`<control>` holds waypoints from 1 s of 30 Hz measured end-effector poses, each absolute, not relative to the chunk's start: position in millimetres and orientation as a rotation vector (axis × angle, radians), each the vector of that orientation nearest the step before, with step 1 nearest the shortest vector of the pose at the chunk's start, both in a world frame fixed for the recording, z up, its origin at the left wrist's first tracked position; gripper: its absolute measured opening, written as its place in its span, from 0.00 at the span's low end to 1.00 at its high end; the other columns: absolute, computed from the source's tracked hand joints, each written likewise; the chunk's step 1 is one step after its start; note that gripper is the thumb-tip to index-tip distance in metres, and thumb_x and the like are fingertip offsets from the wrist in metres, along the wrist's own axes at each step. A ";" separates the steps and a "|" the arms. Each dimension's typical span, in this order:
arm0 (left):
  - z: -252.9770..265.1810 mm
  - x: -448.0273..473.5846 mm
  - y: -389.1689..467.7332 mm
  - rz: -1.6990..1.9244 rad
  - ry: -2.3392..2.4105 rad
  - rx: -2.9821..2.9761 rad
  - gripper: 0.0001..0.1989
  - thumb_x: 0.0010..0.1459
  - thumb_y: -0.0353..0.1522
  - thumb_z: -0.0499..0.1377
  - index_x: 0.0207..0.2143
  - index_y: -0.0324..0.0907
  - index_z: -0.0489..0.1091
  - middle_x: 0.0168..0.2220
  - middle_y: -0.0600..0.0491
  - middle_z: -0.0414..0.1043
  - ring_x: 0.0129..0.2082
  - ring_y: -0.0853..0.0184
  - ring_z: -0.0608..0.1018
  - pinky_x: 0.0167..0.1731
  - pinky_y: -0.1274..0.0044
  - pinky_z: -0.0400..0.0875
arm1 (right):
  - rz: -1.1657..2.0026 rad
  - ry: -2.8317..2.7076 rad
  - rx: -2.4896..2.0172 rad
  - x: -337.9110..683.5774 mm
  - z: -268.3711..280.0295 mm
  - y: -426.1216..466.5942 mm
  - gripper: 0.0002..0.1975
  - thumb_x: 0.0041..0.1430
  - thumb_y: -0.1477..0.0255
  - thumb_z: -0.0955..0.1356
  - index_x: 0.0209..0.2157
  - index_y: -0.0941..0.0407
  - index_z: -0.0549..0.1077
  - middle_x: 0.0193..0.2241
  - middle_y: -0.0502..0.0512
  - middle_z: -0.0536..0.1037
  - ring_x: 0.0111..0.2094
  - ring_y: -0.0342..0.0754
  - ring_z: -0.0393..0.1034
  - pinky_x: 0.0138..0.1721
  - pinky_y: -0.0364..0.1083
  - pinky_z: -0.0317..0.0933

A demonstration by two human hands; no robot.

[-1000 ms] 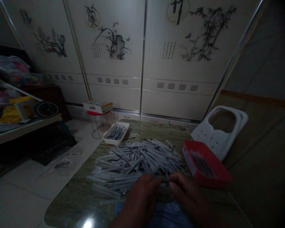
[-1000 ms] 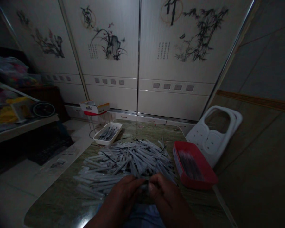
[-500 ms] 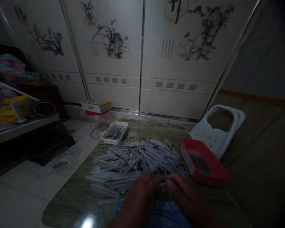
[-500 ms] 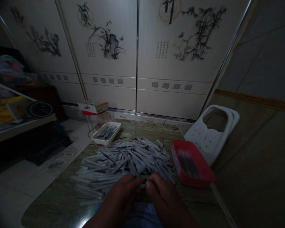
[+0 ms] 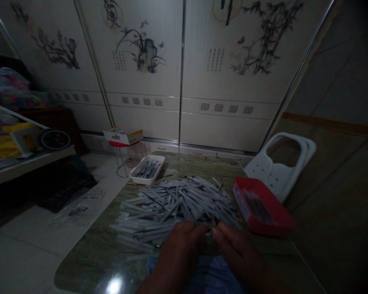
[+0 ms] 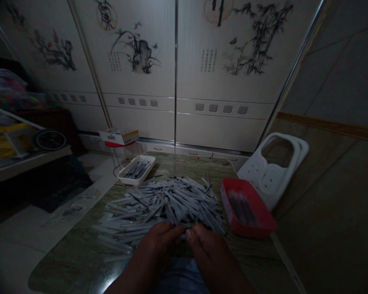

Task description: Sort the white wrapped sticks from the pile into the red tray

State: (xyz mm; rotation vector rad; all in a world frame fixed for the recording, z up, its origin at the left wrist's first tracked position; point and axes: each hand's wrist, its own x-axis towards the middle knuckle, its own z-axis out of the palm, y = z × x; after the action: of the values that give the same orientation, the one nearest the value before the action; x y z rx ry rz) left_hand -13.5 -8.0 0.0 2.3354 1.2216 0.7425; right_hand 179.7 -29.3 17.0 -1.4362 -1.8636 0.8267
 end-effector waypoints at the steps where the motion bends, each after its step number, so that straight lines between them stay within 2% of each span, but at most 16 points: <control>1: -1.0 -15.9 -7.1 0.795 1.204 2.311 0.18 0.64 0.27 0.55 0.54 0.47 0.74 0.41 0.47 0.76 0.42 0.60 0.76 0.43 0.71 0.69 | 0.866 -1.841 -1.431 178.8 18.7 -29.2 0.20 0.73 0.58 0.56 0.28 0.52 0.63 0.24 0.47 0.68 0.28 0.46 0.66 0.30 0.45 0.57; 4: -0.4 -24.8 -3.6 1.009 1.200 2.162 0.18 0.67 0.32 0.53 0.57 0.47 0.72 0.47 0.44 0.76 0.48 0.59 0.76 0.49 0.69 0.69 | 0.921 -1.859 -1.443 181.6 21.9 -28.5 0.21 0.73 0.58 0.56 0.28 0.52 0.63 0.24 0.46 0.67 0.27 0.45 0.65 0.29 0.45 0.56; 7: 7.8 -33.1 0.0 1.165 1.256 1.900 0.17 0.66 0.37 0.55 0.55 0.49 0.74 0.52 0.46 0.76 0.52 0.58 0.75 0.54 0.68 0.67 | 0.857 -1.914 -1.527 195.5 17.7 -24.4 0.17 0.71 0.60 0.58 0.30 0.53 0.64 0.26 0.47 0.70 0.28 0.46 0.67 0.30 0.44 0.57; 10: 18.5 -37.8 2.7 1.207 1.270 1.584 0.19 0.66 0.42 0.56 0.56 0.48 0.73 0.45 0.48 0.79 0.44 0.59 0.78 0.46 0.70 0.71 | 0.769 -1.907 -1.642 216.4 7.5 -16.8 0.13 0.69 0.63 0.59 0.32 0.53 0.67 0.28 0.49 0.74 0.31 0.48 0.70 0.31 0.45 0.58; 12: 22.4 -38.7 4.5 1.258 1.259 1.356 0.22 0.64 0.44 0.57 0.58 0.47 0.71 0.38 0.51 0.79 0.36 0.63 0.77 0.39 0.73 0.71 | 0.691 -1.934 -1.718 228.6 1.3 -12.2 0.10 0.67 0.66 0.61 0.34 0.53 0.69 0.29 0.50 0.76 0.32 0.50 0.72 0.33 0.46 0.59; 14: 22.3 -38.7 7.1 1.359 1.216 1.122 0.25 0.62 0.45 0.59 0.59 0.46 0.69 0.36 0.52 0.79 0.32 0.66 0.76 0.36 0.76 0.69 | 0.631 -1.969 -1.764 235.7 -2.4 -9.8 0.07 0.64 0.69 0.62 0.34 0.53 0.70 0.30 0.51 0.77 0.33 0.50 0.72 0.34 0.46 0.58; 18: 15.6 -41.3 14.6 1.482 1.127 0.783 0.26 0.57 0.46 0.65 0.53 0.44 0.71 0.39 0.50 0.80 0.35 0.66 0.77 0.38 0.76 0.69 | 0.633 -2.020 -1.824 232.7 -1.9 -10.1 0.05 0.60 0.75 0.63 0.31 0.54 0.69 0.29 0.50 0.76 0.32 0.48 0.71 0.33 0.44 0.55; 21: 12.1 -46.5 19.5 1.536 1.122 0.720 0.23 0.56 0.45 0.65 0.50 0.43 0.71 0.40 0.50 0.81 0.40 0.65 0.77 0.41 0.75 0.68 | 0.624 -2.016 -1.872 224.2 0.4 -11.3 0.05 0.59 0.76 0.63 0.31 0.54 0.69 0.28 0.49 0.76 0.31 0.47 0.70 0.31 0.43 0.52; 26: 12.6 -51.9 22.6 1.599 1.145 0.650 0.20 0.57 0.43 0.66 0.48 0.44 0.70 0.42 0.49 0.81 0.38 0.67 0.77 0.36 0.77 0.68 | 0.621 -2.042 -1.856 216.9 -0.4 -13.6 0.04 0.58 0.76 0.65 0.32 0.53 0.70 0.28 0.49 0.77 0.30 0.47 0.70 0.29 0.43 0.49; 30: 9.9 -52.6 23.9 1.594 1.118 0.564 0.19 0.56 0.40 0.67 0.47 0.44 0.71 0.45 0.49 0.80 0.37 0.69 0.77 0.33 0.80 0.68 | 0.576 -2.018 -1.889 217.2 -1.2 -12.5 0.06 0.58 0.78 0.63 0.33 0.53 0.70 0.28 0.50 0.77 0.30 0.47 0.71 0.29 0.43 0.48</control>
State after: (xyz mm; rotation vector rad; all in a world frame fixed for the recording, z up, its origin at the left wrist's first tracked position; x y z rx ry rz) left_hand -52.6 23.9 9.9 0.5642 1.1179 1.5939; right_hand 217.2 -12.5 -1.2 -1.8887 -2.0184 0.5762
